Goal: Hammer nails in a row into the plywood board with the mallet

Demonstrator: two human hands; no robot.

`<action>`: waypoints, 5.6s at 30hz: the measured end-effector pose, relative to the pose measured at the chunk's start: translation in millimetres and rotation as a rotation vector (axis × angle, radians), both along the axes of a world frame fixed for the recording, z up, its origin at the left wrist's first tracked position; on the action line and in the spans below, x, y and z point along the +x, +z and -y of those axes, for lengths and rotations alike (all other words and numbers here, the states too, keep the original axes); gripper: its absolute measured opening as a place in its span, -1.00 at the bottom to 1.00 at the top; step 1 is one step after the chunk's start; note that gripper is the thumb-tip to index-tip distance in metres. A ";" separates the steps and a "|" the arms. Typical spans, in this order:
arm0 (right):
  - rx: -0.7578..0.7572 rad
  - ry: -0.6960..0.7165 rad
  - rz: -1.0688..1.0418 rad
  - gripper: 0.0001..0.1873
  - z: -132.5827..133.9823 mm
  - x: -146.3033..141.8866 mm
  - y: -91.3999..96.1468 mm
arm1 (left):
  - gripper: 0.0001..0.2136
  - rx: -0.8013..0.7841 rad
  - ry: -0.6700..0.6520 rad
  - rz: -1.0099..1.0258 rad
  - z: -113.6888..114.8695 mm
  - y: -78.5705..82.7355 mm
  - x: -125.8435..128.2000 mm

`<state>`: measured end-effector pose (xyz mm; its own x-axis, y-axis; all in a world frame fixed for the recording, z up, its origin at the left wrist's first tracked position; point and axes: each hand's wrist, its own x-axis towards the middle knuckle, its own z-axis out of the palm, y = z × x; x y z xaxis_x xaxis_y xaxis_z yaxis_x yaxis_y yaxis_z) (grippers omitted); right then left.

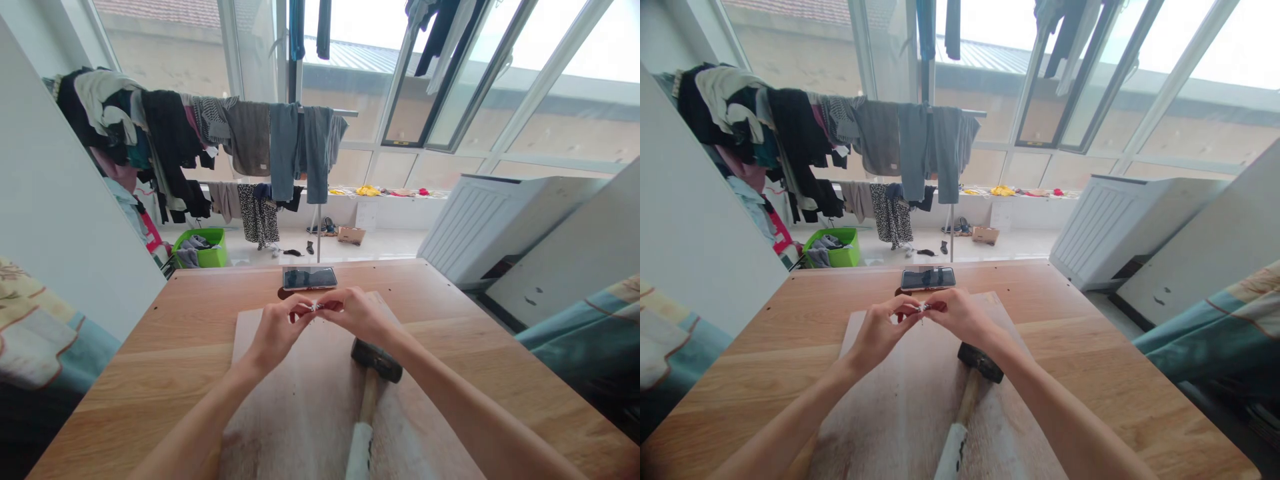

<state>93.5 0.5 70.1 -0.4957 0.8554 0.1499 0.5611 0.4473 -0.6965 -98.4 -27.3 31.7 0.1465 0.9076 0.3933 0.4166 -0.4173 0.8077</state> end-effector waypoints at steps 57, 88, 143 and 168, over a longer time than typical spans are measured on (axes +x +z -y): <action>-0.110 -0.368 -0.140 -0.52 144.7 36.6 -60.7 | -0.53 -0.056 0.705 -0.654 183.9 -29.2 -171.7; -0.430 -0.601 -0.399 -0.61 175.9 92.3 -57.6 | -0.86 0.008 -0.315 -0.481 12.9 4.3 7.7; -0.426 -0.668 -0.783 -0.61 95.3 106.6 -38.6 | -0.74 -0.140 -0.497 -0.006 -60.9 -45.5 136.0; -0.430 -0.506 -0.861 -0.59 106.4 98.9 -50.7 | -0.80 -0.129 -0.451 -0.031 -59.4 -41.1 135.7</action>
